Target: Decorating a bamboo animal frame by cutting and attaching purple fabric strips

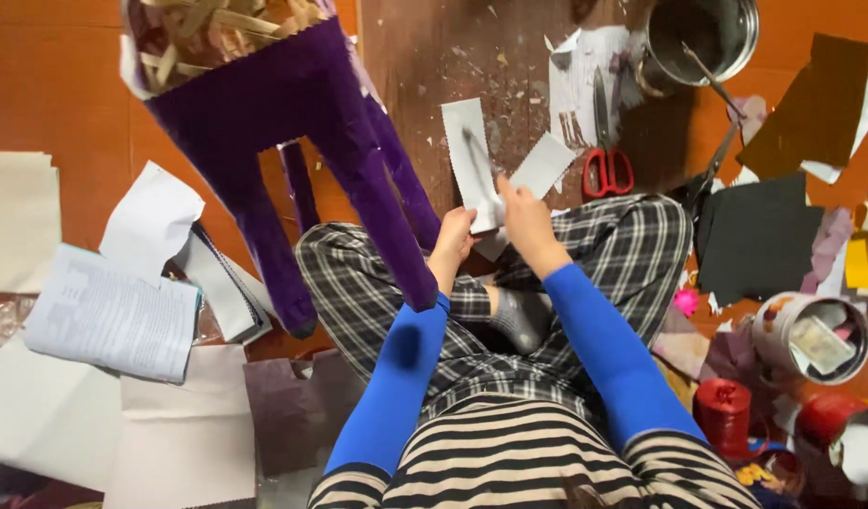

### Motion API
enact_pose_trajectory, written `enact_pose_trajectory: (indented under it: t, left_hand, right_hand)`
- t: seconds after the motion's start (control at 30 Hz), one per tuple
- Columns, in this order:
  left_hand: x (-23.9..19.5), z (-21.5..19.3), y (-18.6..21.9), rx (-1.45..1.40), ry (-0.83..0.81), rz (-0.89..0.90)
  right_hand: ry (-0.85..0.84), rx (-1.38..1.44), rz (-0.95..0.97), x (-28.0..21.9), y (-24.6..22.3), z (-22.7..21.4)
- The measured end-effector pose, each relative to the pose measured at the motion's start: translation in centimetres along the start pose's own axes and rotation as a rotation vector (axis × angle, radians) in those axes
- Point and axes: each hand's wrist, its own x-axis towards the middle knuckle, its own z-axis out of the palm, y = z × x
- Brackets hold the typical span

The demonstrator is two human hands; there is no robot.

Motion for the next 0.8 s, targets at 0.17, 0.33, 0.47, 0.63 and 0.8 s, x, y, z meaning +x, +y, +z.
enact_pose_trajectory:
  t: [0.17, 0.33, 0.47, 0.63, 0.8]
  left_hand:
    - [-2.7, 0.2, 2.8, -0.288, -0.084, -0.148]
    - [-1.4, -0.6, 1.9, -0.323, -0.047, -0.155]
    - [-0.6, -0.9, 1.5, -0.352, -0.052, -0.157]
    - [-0.1, -1.8, 0.7, -0.325, -0.047, -0.131]
    - [-1.8, -1.0, 1.4, -0.281, -0.053, -0.121]
  right_hand:
    - [-0.173, -0.026, 0.07, -9.4, -0.2, -7.9]
    - [-0.423, 0.248, 0.247, -15.3, 0.6, -9.8]
    - [-0.513, 0.397, 0.328, -13.9, -2.4, -11.6]
    - [-0.554, 0.315, 0.339, -14.7, -0.5, -9.5]
    - [-0.412, 0.291, 0.308, -8.5, 2.0, -9.8]
